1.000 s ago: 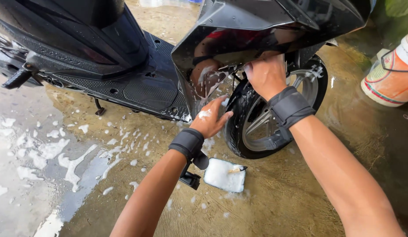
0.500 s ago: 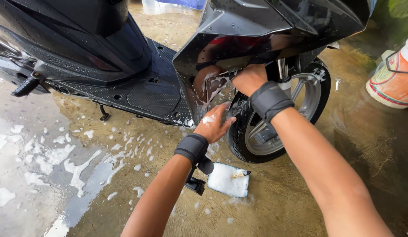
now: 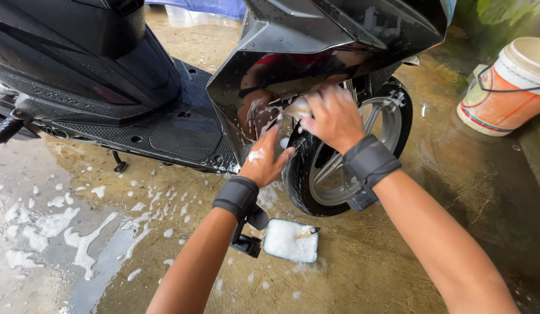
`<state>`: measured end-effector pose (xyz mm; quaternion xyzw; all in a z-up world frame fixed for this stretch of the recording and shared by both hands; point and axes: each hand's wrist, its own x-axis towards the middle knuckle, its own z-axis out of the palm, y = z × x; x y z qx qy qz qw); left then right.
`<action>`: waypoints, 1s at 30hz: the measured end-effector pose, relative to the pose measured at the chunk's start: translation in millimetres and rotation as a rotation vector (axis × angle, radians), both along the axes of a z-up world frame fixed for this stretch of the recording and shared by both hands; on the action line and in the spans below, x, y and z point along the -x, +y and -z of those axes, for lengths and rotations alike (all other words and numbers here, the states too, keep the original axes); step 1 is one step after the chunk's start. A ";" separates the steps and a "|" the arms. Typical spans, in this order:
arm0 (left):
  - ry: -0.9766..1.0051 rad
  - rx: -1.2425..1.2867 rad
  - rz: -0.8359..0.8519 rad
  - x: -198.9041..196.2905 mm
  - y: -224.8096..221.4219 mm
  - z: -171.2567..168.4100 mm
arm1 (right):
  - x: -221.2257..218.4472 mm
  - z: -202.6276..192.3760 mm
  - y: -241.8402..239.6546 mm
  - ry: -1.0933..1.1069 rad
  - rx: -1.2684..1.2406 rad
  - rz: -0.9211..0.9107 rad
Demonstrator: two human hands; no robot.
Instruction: The person prepares a soapy mixture by pouring liquid soap into a container and mixing it with water. They then use a sponge to scrub the front wheel, fender, and body panels of a black scooter with the soapy water.
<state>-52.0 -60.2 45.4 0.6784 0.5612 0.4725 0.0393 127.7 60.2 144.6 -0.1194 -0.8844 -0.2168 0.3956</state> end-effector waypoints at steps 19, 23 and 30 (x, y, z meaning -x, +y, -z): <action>0.021 -0.022 -0.144 -26.8 56.5 -8.1 | -18.5 20.2 -5.3 0.095 0.034 0.073; -0.014 -0.014 -0.168 -29.9 59.9 -10.7 | -23.5 17.4 -2.1 0.041 0.021 0.063; -0.039 0.006 -0.203 -29.6 52.9 -7.7 | 11.6 6.4 26.1 0.216 0.147 0.110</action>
